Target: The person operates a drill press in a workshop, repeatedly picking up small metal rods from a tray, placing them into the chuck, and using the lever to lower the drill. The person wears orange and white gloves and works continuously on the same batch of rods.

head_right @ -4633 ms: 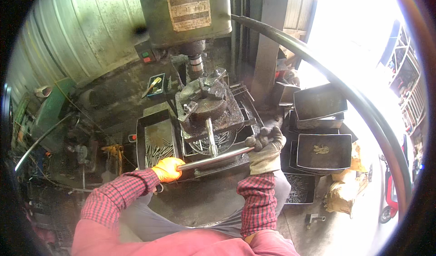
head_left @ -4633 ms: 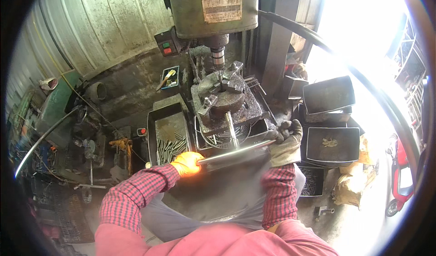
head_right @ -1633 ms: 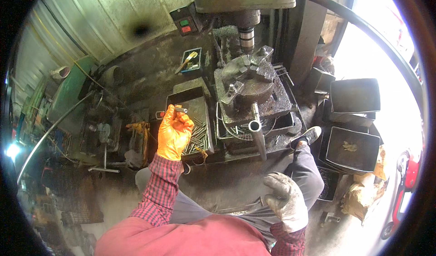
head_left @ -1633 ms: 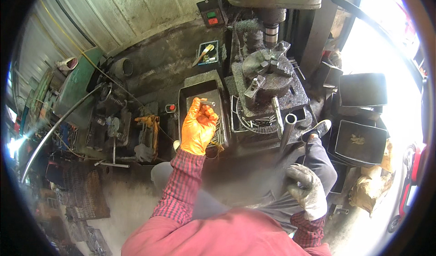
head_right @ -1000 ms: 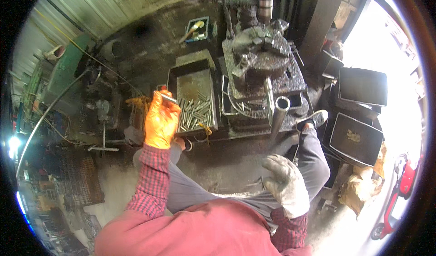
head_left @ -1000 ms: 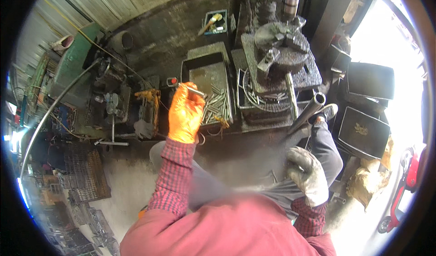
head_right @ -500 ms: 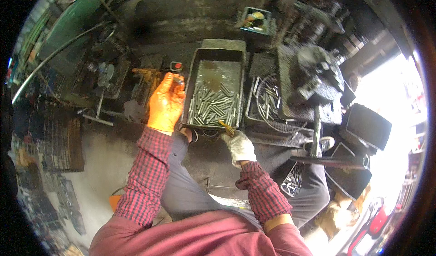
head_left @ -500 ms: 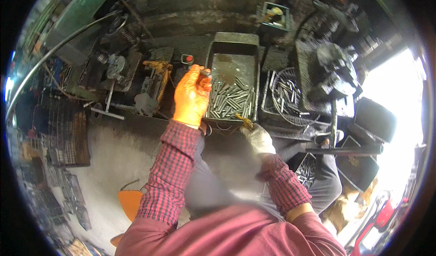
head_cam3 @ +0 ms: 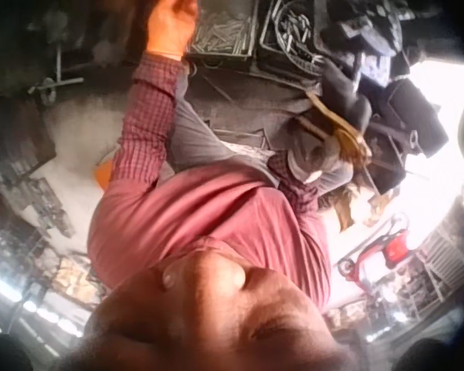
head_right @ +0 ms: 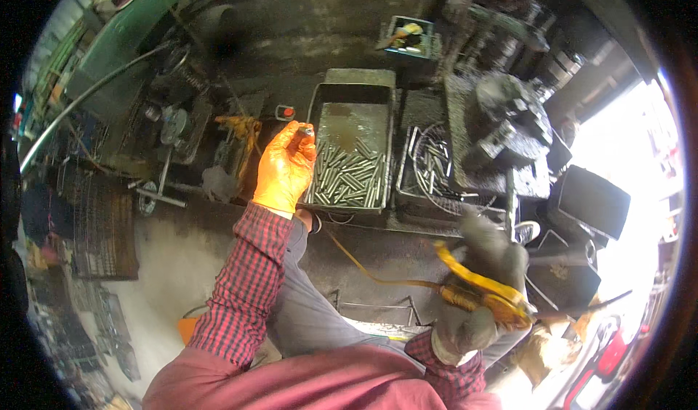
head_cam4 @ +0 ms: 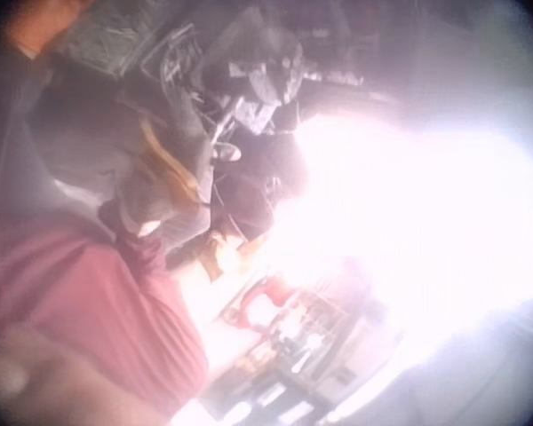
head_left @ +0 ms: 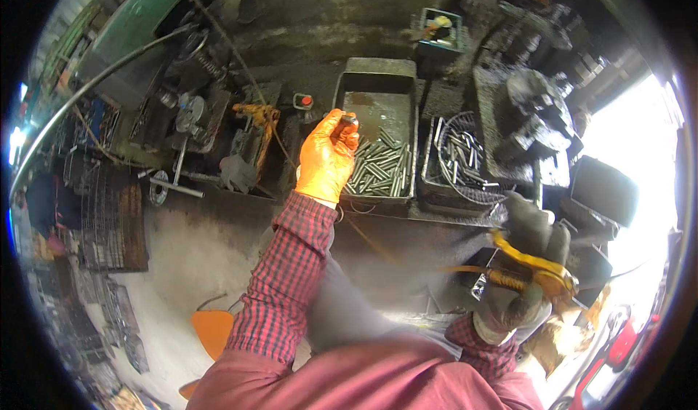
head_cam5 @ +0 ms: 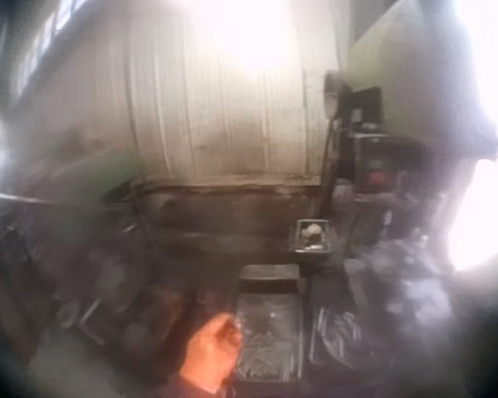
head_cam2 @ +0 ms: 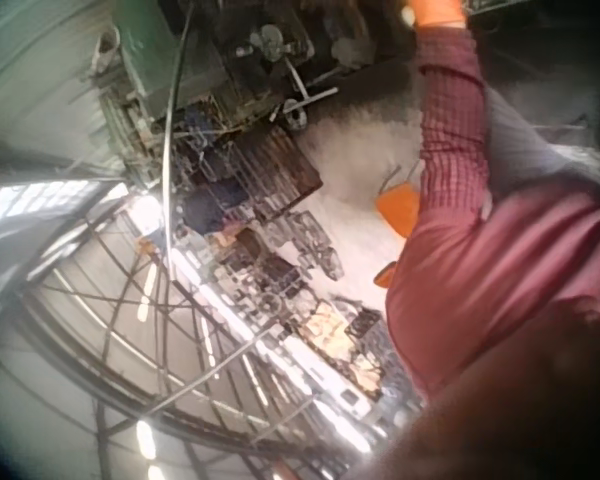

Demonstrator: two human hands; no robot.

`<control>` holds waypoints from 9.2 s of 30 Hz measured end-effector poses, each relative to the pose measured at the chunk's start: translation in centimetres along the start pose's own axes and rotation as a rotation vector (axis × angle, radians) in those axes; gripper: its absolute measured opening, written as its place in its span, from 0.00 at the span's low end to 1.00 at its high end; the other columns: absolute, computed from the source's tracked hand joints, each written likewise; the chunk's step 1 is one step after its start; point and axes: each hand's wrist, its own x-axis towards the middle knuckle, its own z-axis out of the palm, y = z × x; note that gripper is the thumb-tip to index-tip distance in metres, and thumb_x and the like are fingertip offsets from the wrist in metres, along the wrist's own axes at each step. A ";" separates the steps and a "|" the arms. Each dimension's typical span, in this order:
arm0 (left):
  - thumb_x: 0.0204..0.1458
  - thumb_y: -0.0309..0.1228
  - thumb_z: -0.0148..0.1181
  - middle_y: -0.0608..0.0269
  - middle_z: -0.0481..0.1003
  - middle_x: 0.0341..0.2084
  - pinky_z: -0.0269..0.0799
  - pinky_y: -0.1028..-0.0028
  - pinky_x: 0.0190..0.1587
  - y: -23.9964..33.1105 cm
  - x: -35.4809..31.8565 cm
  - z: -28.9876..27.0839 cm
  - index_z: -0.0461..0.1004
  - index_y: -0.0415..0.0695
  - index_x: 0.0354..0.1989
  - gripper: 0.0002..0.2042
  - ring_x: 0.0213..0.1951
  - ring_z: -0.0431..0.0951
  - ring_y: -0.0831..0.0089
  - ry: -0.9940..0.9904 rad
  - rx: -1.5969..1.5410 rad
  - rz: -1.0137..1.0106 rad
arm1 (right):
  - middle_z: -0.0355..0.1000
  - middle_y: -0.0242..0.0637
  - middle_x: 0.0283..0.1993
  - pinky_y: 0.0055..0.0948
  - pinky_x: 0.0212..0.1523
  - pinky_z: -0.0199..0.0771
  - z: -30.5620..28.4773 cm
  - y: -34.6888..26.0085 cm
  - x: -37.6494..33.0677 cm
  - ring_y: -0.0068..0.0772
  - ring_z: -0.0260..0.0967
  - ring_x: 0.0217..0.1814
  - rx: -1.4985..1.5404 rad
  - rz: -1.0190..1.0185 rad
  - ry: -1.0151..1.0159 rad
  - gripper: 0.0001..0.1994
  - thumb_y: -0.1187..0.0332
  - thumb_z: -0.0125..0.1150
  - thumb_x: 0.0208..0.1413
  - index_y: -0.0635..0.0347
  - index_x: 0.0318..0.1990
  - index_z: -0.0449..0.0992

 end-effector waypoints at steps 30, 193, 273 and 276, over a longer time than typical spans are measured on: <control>0.66 0.23 0.65 0.55 0.84 0.39 0.85 0.71 0.40 -0.1 -0.4 0.3 0.81 0.39 0.45 0.03 0.40 0.86 0.66 -0.152 -0.029 0.058 | 0.84 0.56 0.47 0.46 0.51 0.82 4.5 -3.9 1.1 0.58 0.83 0.52 -0.915 0.674 -0.495 0.24 0.59 0.71 0.61 0.57 0.63 0.79; 0.68 0.30 0.64 0.68 0.82 0.36 0.77 0.75 0.46 -1.8 -5.7 -1.1 0.83 0.37 0.49 0.09 0.39 0.79 0.80 -0.448 1.039 0.509 | 0.75 0.48 0.68 0.33 0.70 0.72 -13.3 9.4 -18.3 0.37 0.73 0.68 -0.339 1.011 -0.073 0.29 0.72 0.70 0.66 0.67 0.73 0.69; 0.61 0.36 0.72 0.71 0.85 0.36 0.75 0.76 0.49 -23.1 7.5 27.7 0.87 0.40 0.46 0.12 0.42 0.81 0.83 -0.869 1.597 0.408 | 0.69 0.57 0.72 0.50 0.73 0.71 -9.4 -6.7 3.3 0.60 0.71 0.72 -0.942 0.225 -0.299 0.51 0.67 0.86 0.38 0.63 0.74 0.65; 0.59 0.40 0.72 0.68 0.86 0.35 0.75 0.73 0.48 -22.9 6.9 28.2 0.87 0.42 0.46 0.15 0.41 0.82 0.81 -0.903 1.591 0.393 | 0.68 0.56 0.73 0.48 0.75 0.69 -11.0 -7.3 4.2 0.59 0.71 0.71 -0.674 0.115 -0.210 0.50 0.73 0.81 0.40 0.60 0.76 0.64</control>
